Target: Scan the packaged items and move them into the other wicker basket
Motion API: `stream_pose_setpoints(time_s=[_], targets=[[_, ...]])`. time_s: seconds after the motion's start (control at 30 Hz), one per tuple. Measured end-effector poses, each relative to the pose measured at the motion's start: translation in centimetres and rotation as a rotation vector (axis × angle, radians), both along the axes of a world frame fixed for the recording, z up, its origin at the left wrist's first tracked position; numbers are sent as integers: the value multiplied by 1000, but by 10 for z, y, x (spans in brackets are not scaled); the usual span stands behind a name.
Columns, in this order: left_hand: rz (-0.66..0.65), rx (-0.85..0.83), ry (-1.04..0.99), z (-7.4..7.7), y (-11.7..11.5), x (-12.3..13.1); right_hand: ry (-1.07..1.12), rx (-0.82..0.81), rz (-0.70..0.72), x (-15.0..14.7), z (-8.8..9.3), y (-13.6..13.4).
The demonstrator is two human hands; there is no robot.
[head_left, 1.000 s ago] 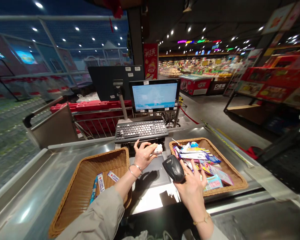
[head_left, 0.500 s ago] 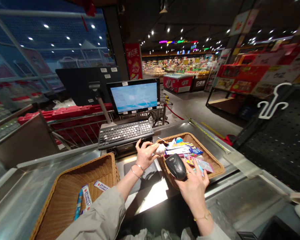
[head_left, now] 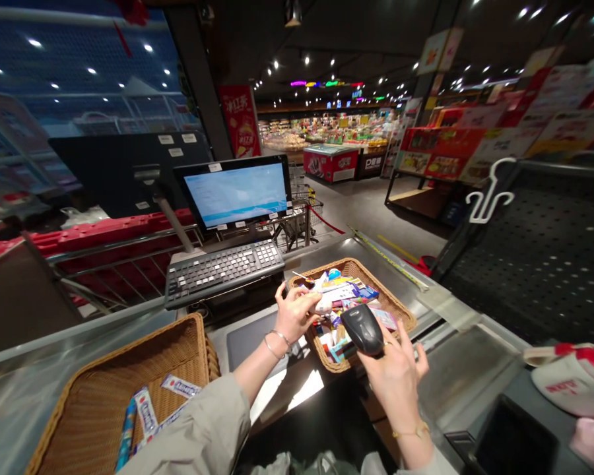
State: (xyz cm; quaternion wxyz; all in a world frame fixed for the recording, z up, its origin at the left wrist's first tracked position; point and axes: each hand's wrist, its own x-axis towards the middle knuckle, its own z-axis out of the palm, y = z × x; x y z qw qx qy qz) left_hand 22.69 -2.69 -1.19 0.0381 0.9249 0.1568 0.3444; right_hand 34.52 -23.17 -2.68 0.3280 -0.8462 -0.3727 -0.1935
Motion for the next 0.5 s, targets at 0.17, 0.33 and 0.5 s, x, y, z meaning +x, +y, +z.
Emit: stream_pose_setpoints(time_s=[0.17,0.33,0.5], targets=[[-51,-5,75,-10,-9,8,9,6,-63,5,-4,-8],[-100,-34,135,-20,-16,14,29,3,-70,6,-6,-12],[-59,-52,181,-23,-15,15,38,5,-65,3,-4,-15]])
